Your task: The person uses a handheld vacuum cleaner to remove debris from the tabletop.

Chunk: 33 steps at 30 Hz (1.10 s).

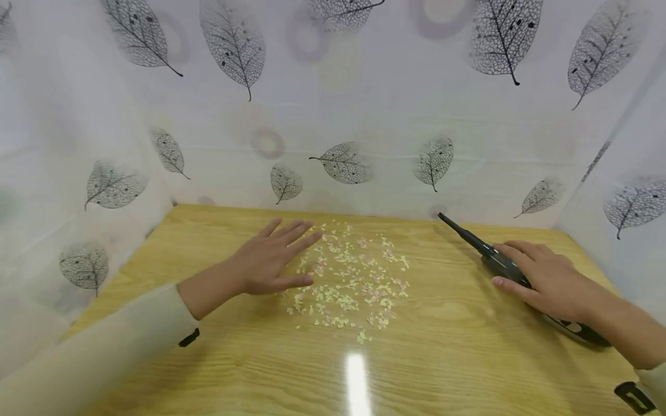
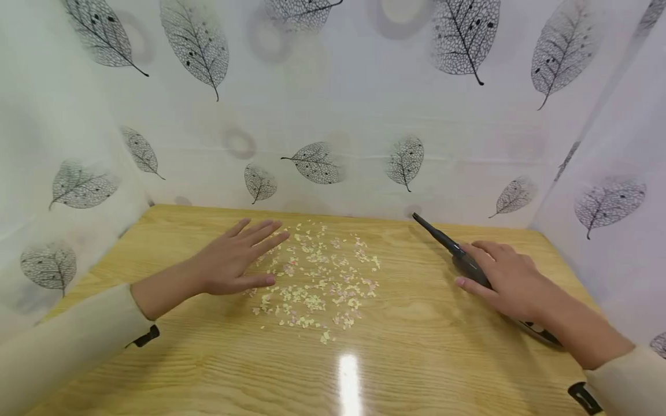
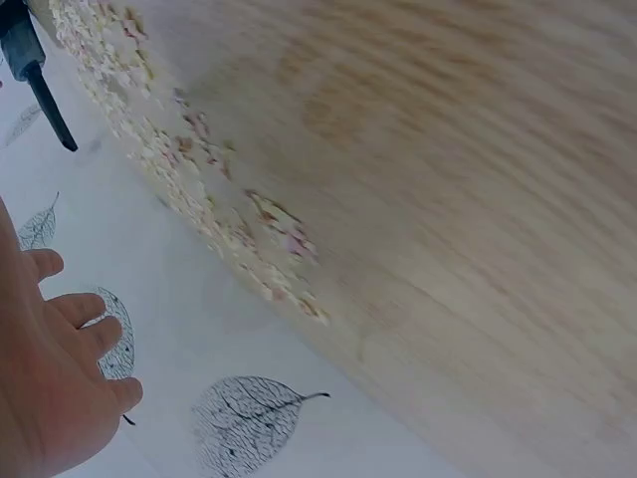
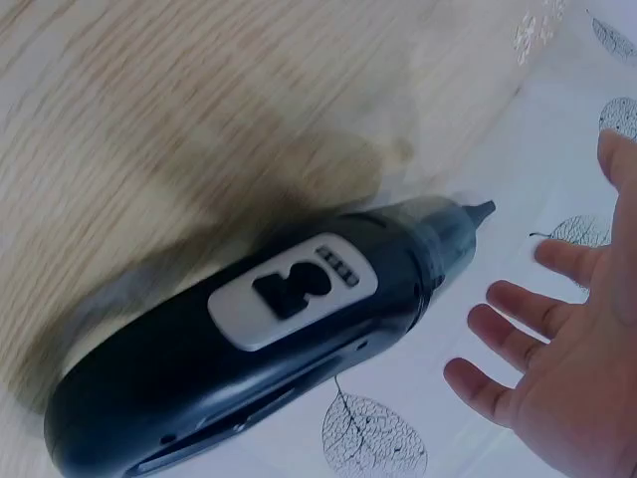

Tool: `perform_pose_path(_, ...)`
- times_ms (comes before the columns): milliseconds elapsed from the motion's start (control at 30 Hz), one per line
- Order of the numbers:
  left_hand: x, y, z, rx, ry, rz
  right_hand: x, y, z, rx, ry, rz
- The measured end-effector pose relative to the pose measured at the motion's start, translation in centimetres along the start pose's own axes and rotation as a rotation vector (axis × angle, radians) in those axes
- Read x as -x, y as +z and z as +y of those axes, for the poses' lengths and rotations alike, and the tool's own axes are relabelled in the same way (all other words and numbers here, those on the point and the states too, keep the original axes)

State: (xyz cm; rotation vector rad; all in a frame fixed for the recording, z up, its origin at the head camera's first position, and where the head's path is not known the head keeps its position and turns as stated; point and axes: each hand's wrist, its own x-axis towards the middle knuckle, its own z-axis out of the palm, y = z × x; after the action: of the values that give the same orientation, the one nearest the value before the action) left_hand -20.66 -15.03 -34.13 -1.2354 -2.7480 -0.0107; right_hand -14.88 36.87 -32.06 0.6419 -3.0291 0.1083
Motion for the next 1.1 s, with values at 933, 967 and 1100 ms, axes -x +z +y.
perform_pose_path(933,-10.1,-1.5,5.5,0.004,0.065,-0.078,0.3,-1.5,3.2,0.012,0.182,-0.141)
perform_pose_path(967,-10.3,-1.4,5.7,0.001,0.069,-0.08,0.3,-1.5,3.3,0.013,0.181,-0.142)
perform_pose_path(1100,-11.2,-1.4,6.4,-0.002,0.079,-0.086,0.2,-1.4,3.4,0.011,0.182,-0.147)
